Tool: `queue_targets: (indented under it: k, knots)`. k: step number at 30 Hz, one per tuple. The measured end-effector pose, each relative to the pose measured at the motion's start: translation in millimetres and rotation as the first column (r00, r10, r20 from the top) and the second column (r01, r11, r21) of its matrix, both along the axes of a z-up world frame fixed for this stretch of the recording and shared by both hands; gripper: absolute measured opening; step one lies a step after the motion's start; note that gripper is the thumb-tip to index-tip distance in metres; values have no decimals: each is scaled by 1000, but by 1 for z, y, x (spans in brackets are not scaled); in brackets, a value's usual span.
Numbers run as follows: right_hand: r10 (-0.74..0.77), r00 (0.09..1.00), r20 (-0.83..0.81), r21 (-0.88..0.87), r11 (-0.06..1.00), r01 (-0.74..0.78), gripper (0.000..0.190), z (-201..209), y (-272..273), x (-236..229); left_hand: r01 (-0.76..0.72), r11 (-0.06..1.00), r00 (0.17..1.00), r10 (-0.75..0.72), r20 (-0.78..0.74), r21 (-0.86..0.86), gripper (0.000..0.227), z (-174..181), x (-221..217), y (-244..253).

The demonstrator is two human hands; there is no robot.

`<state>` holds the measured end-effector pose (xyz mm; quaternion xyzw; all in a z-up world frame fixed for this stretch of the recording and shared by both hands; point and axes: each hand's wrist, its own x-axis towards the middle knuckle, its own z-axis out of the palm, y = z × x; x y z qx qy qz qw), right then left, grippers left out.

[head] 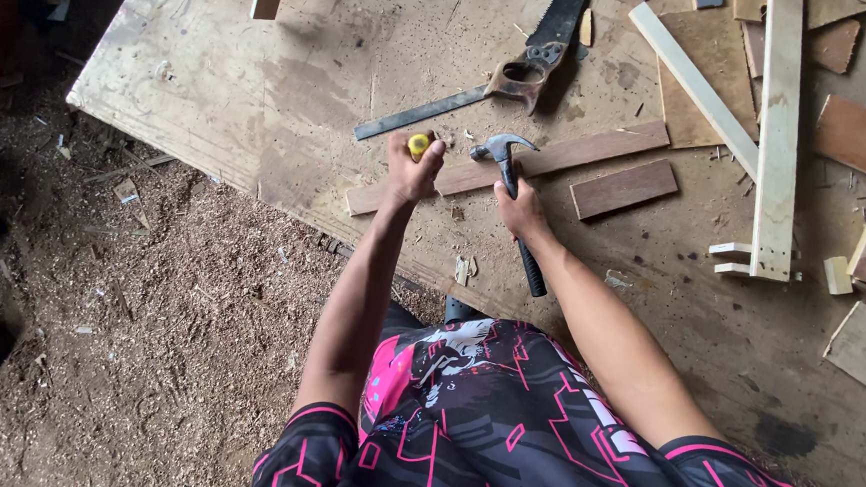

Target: The person uses a chisel and hammer to carve a groove into a small wooden plank on a workbench. They repeatedly position the chisel and strike it with the hammer to remove wood shavings, occasionally adjusting the plank's position.

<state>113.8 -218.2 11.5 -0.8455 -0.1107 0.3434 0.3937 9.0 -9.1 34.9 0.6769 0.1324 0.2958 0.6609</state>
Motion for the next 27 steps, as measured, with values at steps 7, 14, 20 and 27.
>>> queue_targets:
  k: [7, 14, 20, 27]
  knots:
    - [60, 975, 215, 56, 996, -73, 33, -17, -2, 5, -26, 982, 1000, 25, 9, 188, 66, -16, 7, 6]
    - [98, 992, 76, -88, 992, -91, 37, -26, -4, 11, -74, 992, 997, 71, 31, 107, 71, -14, -1, 2]
    - [101, 994, 45, -97, 991, -96, 33, -19, -4, 7, -34, 989, 999, 31, 22, 142, 76, -39, -8, 11]
    - [223, 955, 195, 40, 971, -235, 30, 16, 1, 12, 92, 987, 794, -151, -589, -129, 83, -33, -26, 6]
